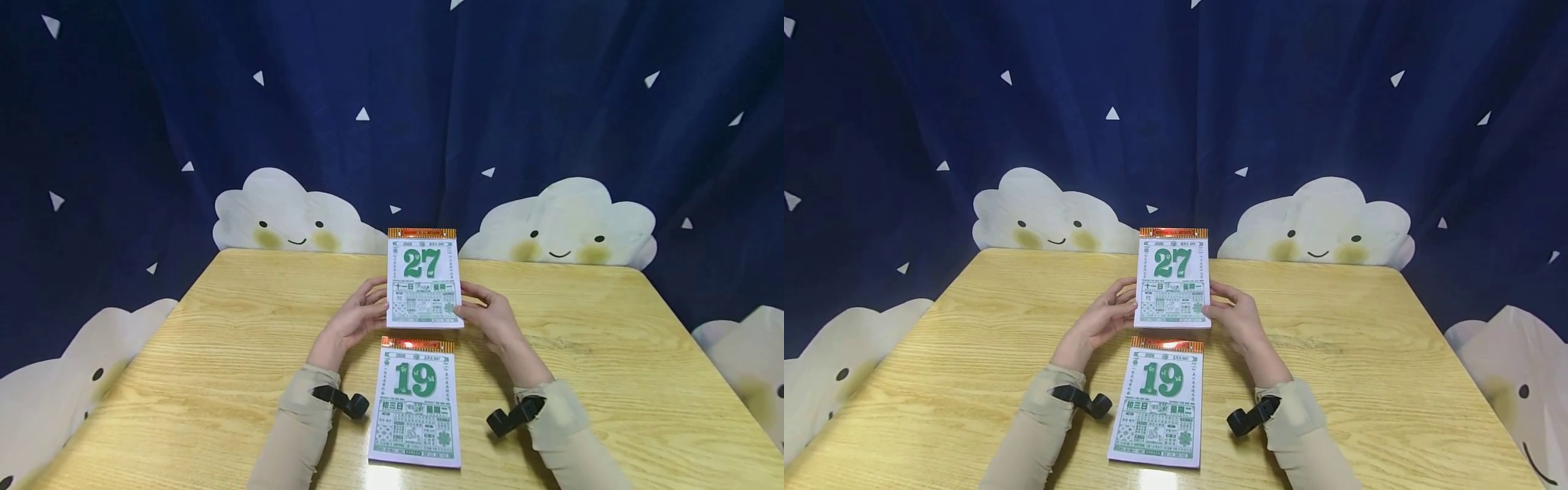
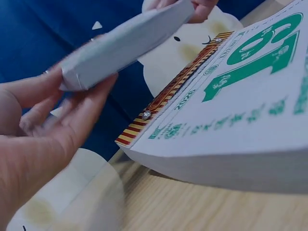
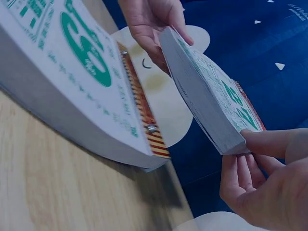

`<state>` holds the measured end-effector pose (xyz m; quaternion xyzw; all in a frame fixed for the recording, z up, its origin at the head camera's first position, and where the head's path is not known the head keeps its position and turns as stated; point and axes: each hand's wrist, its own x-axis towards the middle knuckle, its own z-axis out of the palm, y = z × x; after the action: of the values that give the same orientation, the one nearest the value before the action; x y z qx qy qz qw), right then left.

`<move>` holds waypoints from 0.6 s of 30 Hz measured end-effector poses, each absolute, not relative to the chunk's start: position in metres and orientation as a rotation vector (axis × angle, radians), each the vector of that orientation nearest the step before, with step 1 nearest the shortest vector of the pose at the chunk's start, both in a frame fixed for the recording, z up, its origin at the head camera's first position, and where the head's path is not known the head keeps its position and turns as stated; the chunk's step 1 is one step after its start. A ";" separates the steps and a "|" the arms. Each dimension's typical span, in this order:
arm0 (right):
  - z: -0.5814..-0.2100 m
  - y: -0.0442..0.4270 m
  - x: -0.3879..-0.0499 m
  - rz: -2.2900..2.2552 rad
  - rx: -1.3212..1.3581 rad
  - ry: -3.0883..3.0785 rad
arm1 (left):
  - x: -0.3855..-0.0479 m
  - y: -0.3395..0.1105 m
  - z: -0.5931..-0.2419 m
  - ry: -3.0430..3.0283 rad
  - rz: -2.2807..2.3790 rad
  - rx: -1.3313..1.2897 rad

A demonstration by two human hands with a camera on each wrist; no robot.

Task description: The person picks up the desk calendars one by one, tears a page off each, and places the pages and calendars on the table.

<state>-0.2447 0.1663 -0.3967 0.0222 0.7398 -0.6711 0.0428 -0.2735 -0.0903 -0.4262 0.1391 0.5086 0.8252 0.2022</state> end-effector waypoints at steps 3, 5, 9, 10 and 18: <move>-0.393 0.168 -0.241 -2.069 0.036 2.243 | -0.272 -0.091 -0.427 1.382 2.300 0.441; -0.390 0.168 -0.240 -2.084 0.013 2.224 | -0.271 -0.093 -0.427 1.357 2.297 0.465; -0.387 0.167 -0.237 -2.081 0.003 2.200 | -0.269 -0.095 -0.429 1.300 2.283 0.513; -0.387 0.167 -0.237 -2.081 0.008 2.196 | -0.269 -0.095 -0.429 1.282 2.281 0.526; -0.381 0.165 -0.233 -1.947 -0.036 2.363 | -0.267 -0.095 -0.428 1.194 2.329 0.605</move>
<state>-0.2326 0.1649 -0.3808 -0.0118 0.7712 -0.6353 0.0396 -0.2667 -0.0948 -0.4284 0.2194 0.4332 0.8446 0.2257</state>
